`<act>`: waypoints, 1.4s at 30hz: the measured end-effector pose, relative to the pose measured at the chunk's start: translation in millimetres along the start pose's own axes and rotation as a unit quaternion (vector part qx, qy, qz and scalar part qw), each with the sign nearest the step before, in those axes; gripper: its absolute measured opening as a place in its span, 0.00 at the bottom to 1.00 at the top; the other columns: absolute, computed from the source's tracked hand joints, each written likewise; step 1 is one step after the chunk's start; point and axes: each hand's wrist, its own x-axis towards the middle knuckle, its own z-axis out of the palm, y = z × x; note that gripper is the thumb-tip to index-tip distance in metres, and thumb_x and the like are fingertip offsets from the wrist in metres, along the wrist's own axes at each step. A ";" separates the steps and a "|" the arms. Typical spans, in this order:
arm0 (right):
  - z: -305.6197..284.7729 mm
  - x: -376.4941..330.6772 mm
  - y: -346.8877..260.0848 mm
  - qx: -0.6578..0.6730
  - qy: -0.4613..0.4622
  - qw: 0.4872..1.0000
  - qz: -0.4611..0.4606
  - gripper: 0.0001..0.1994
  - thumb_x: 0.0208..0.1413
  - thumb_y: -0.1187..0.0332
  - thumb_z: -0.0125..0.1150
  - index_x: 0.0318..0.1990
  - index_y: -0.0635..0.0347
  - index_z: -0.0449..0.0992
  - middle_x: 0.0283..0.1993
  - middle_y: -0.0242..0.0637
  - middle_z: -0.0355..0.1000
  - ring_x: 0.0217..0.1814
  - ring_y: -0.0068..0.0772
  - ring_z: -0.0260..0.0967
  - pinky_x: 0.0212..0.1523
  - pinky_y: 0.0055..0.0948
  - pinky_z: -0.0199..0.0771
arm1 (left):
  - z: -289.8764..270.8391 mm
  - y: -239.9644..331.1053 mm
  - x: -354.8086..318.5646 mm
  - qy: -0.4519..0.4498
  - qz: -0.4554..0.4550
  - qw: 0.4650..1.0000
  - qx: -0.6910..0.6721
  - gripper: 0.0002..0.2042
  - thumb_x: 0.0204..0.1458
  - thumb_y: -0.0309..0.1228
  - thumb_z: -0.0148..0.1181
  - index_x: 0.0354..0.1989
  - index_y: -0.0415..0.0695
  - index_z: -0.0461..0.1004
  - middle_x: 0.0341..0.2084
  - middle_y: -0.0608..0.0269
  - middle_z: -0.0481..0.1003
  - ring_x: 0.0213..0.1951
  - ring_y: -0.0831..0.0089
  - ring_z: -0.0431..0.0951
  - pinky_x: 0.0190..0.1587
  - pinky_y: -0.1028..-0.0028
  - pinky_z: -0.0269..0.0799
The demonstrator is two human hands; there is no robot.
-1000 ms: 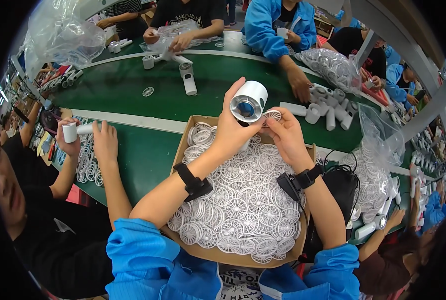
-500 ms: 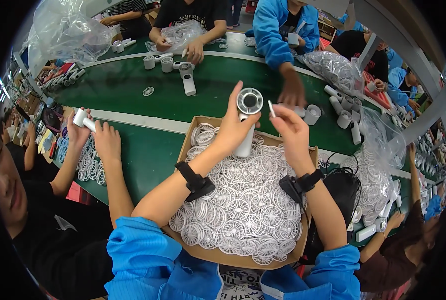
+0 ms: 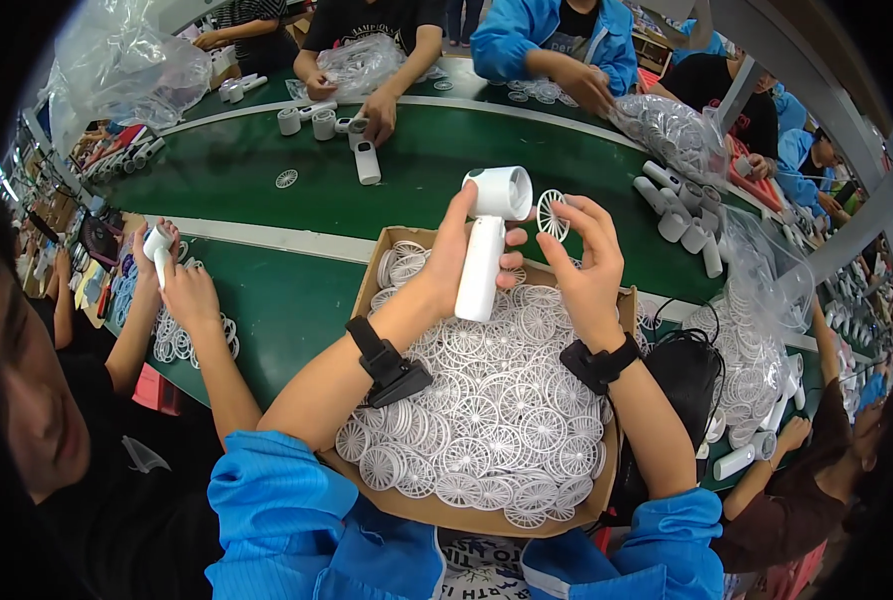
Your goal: The person picks up a fan body and a fan cover, presses the cover onto the body by hand, and places the assembled fan onto the conveyor belt. They then reach for a box on a shelf to get more fan bodies and repeat the assembly process.
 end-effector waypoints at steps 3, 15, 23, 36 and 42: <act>0.1 0.7 1.8 0.047 0.003 0.999 -0.007 0.17 0.42 0.76 0.67 0.44 0.61 0.78 0.52 0.42 0.67 0.50 0.37 0.67 0.49 0.31 0.69 | 2.7 -2.5 -0.5 0.010 -0.046 0.998 0.028 0.30 0.52 0.62 0.39 0.37 0.42 0.66 0.21 0.69 0.64 0.18 0.75 0.63 0.17 0.74 0.59; -2.7 0.9 -11.0 -0.049 -0.007 0.995 -0.086 0.17 0.40 0.75 0.69 0.42 0.60 0.79 0.52 0.42 0.68 0.49 0.38 0.68 0.47 0.32 0.72 | 5.8 -11.2 -1.0 -0.007 -0.108 0.993 0.053 0.33 0.49 0.67 0.35 0.27 0.44 0.66 0.19 0.70 0.61 0.17 0.75 0.61 0.16 0.75 0.57; -6.3 3.3 -8.2 -0.090 -0.021 0.988 -0.122 0.16 0.42 0.74 0.67 0.43 0.57 0.80 0.53 0.43 0.68 0.50 0.40 0.68 0.50 0.30 0.71 | 4.8 -12.3 -1.3 -0.039 -0.150 0.987 0.043 0.36 0.46 0.71 0.33 0.23 0.44 0.64 0.17 0.69 0.59 0.17 0.76 0.60 0.16 0.76 0.56; -4.4 2.8 4.0 0.398 -0.083 0.874 0.267 0.29 0.56 0.72 0.56 0.65 0.61 0.55 0.55 0.37 0.66 0.54 0.25 0.64 0.56 0.26 0.63 | 23.3 -17.6 1.1 0.160 0.035 0.922 0.351 0.29 0.59 0.57 0.34 0.47 0.42 0.67 0.22 0.63 0.69 0.15 0.76 0.68 0.17 0.77 0.66; -3.0 4.0 -3.0 0.325 -0.086 0.906 0.255 0.23 0.58 0.71 0.54 0.61 0.59 0.60 0.52 0.36 0.67 0.53 0.23 0.65 0.54 0.26 0.65 | 22.9 -16.7 -2.9 0.076 0.136 0.849 0.505 0.21 0.64 0.39 0.34 0.65 0.53 0.53 0.26 0.61 0.71 0.18 0.78 0.71 0.19 0.78 0.70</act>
